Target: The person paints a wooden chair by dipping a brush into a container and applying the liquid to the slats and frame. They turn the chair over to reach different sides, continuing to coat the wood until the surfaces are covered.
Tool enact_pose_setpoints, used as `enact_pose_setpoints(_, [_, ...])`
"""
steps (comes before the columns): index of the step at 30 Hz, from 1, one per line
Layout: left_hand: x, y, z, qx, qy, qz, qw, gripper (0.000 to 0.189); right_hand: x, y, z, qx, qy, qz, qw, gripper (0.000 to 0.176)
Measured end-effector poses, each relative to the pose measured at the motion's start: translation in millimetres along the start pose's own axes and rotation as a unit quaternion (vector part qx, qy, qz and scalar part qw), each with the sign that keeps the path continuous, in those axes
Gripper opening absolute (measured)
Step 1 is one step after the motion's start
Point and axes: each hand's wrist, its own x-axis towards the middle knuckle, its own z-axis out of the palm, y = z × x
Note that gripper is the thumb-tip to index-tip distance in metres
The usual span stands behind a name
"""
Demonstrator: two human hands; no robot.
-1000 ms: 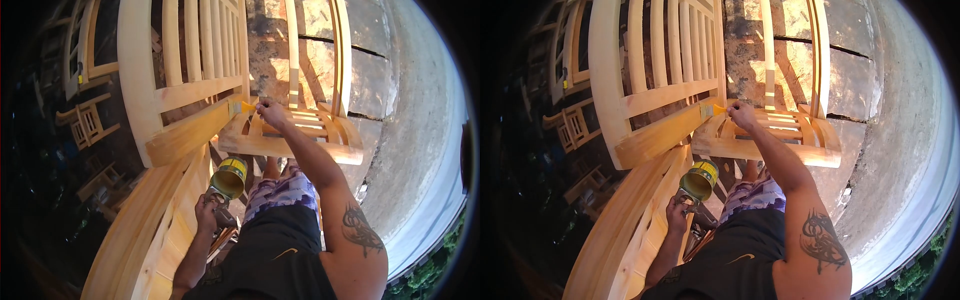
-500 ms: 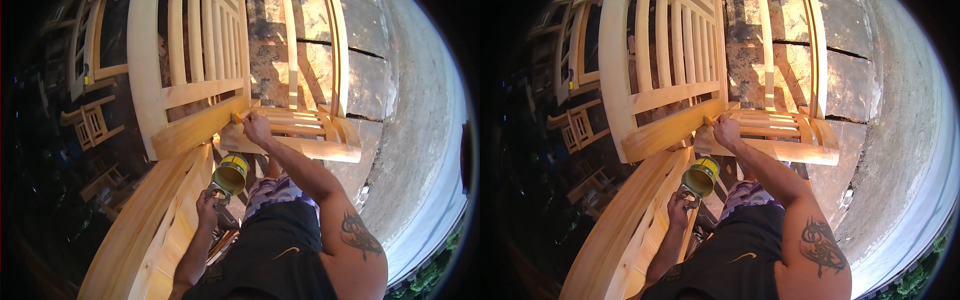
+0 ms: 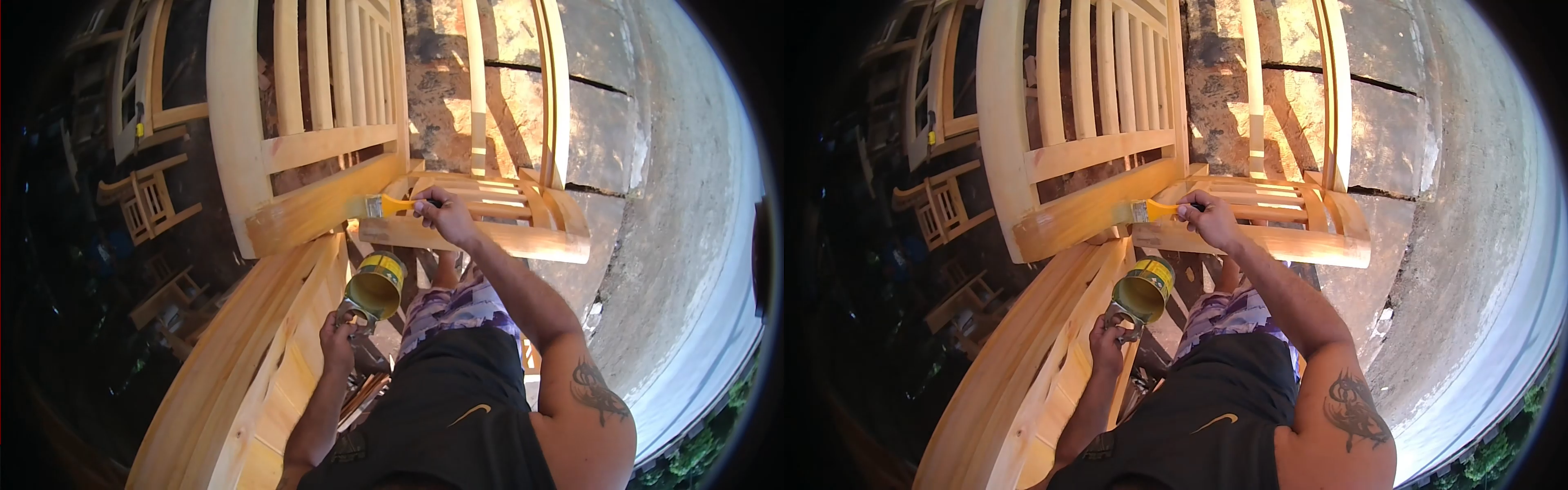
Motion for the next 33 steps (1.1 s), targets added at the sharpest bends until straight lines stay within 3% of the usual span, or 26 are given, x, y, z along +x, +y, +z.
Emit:
enact_pose_setpoints(3, [0,0,0,-0.005,0.007,0.006,1.0,0.031,58,29,-4,-0.078,0.06,0.072,0.993,0.026])
enact_pose_setpoints(6, [-1,0,2,-0.013,0.008,0.0,1.0,0.031,105,62,-10,-0.333,0.143,-0.05,0.931,0.028])
enact_pose_setpoints(9, [-2,1,1,-0.015,0.003,-0.01,1.0,0.031,133,79,-6,-0.371,0.23,-0.016,0.9,0.027])
enact_pose_setpoints(12, [-4,2,1,-0.017,0.002,-0.005,1.0,0.031,143,80,2,-0.376,0.238,-0.005,0.896,0.027])
enact_pose_setpoints(15, [-8,6,3,-0.018,0.001,-0.004,1.0,0.03,129,66,25,-0.395,0.129,-0.061,0.908,0.03])
enact_pose_setpoints(18, [-10,10,4,-0.022,0.002,-0.009,1.0,0.03,74,16,37,-0.355,0.101,-0.066,0.927,0.03])
enact_pose_setpoints(21, [-12,22,13,-0.042,0.008,-0.011,0.999,0.021,29,-9,10,-0.223,0.065,-0.032,0.972,0.029])
enact_pose_setpoints(23, [-13,24,13,-0.052,0.008,-0.015,0.998,0.02,10,-38,-14,-0.236,0.093,0.006,0.967,0.027])
enact_pose_setpoints(26, [-3,13,5,-0.051,0.0,-0.015,0.999,0.026,56,13,-47,-0.313,0.189,-0.038,0.93,0.028])
enact_pose_setpoints(33, [0,11,18,-0.045,0.02,-0.023,0.999,0.02,181,74,-17,-0.433,0.171,-0.023,0.885,0.028])
